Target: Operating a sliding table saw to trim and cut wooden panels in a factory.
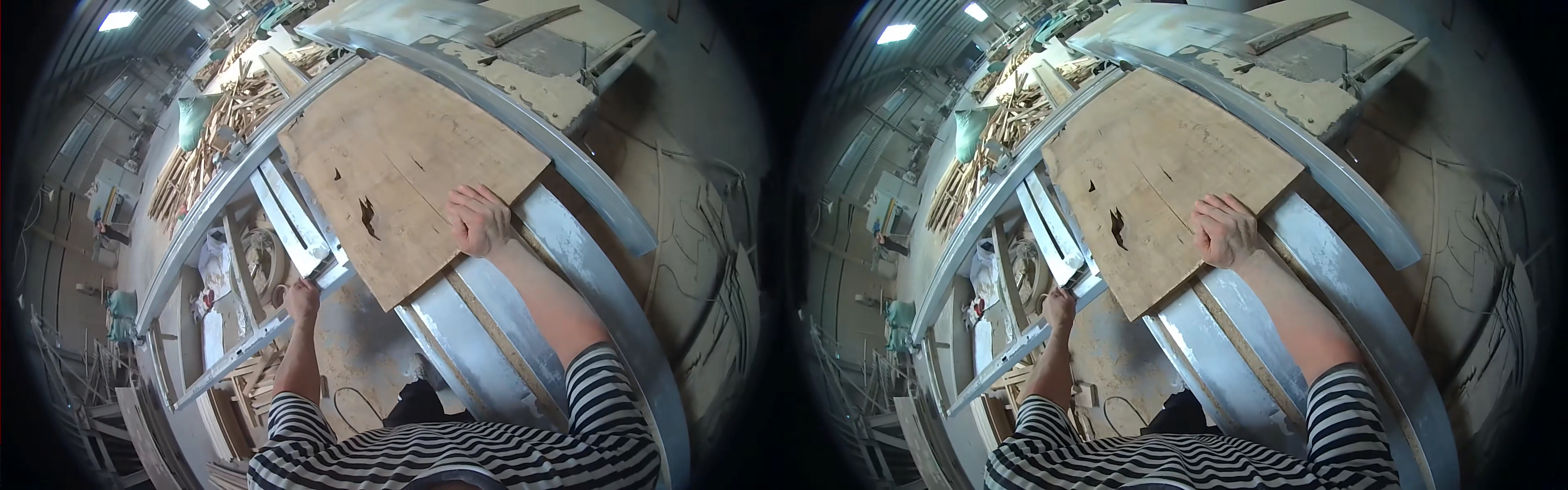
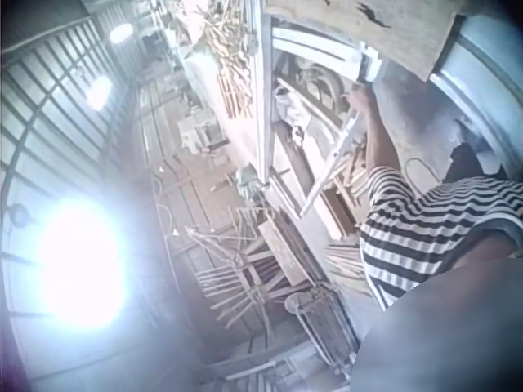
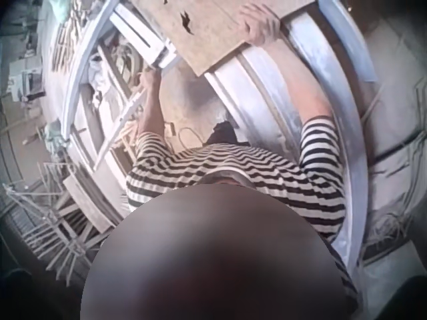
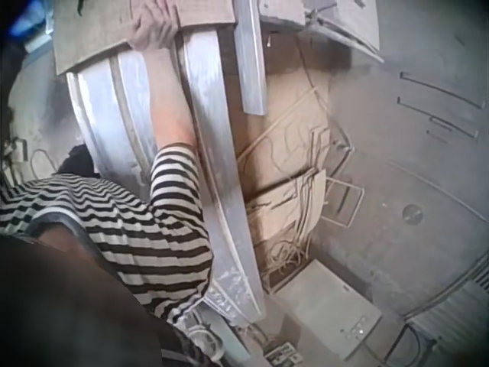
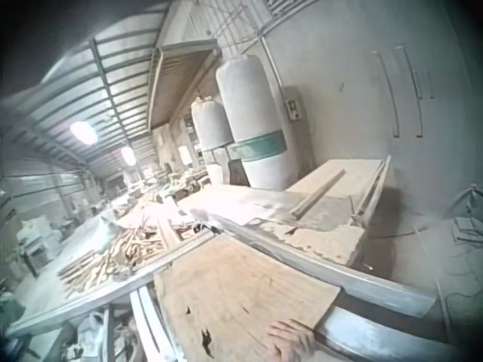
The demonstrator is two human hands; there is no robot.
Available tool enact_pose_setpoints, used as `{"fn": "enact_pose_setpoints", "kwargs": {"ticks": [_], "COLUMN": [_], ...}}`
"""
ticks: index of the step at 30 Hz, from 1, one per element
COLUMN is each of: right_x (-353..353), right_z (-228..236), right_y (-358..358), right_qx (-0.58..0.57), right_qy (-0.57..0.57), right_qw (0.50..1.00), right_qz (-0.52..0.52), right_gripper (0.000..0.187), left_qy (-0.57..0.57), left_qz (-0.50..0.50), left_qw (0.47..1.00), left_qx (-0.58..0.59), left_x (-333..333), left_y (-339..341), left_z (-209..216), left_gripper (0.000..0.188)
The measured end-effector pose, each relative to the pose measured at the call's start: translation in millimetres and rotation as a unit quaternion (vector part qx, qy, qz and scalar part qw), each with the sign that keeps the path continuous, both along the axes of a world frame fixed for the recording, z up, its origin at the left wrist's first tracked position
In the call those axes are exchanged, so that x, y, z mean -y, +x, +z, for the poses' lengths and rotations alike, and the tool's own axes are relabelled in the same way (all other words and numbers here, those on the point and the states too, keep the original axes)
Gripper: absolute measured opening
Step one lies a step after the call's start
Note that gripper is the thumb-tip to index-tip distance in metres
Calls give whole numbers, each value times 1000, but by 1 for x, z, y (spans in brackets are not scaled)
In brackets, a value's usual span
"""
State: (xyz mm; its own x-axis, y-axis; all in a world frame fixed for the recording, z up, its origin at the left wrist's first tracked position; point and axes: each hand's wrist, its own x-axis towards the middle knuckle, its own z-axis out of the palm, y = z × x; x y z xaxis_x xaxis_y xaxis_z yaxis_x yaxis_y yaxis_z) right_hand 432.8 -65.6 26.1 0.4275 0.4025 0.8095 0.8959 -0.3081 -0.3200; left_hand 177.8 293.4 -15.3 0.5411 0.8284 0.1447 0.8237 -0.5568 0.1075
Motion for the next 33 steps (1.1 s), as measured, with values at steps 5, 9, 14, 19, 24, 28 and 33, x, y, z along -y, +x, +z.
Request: {"fn": "enact_pose_setpoints", "kwargs": {"ticks": [5,9,14,19,24,28,33], "right_x": [-1,1,0,0,1,0,-1], "right_z": [-2,-1,-1,-2,-2,-2,-3], "right_y": [1,0,0,0,-1,-1,-1], "right_qx": [7,-2,-14,-9,-9,10,4], "right_qy": [-6,-18,-27,-22,-30,-14,-28], "right_qw": [1000,1000,1000,1000,1000,1000,1000], "right_qz": [-2,-7,-9,-5,0,-9,-7], "right_gripper": [16,17,19,20,20,14,17], "left_qy": [3,-14,-8,-11,-12,1,4], "left_qz": [10,15,5,1,4,-6,-16], "left_qw": [1000,1000,1000,1000,1000,1000,1000], "left_qx": [3,11,5,3,3,-9,-9], "left_x": [3,2,0,0,-1,-2,-2], "left_y": [1,1,0,0,2,1,0], "left_z": [2,1,0,0,0,0,1], "left_gripper": [43,44,46,45,44,42,41]}}
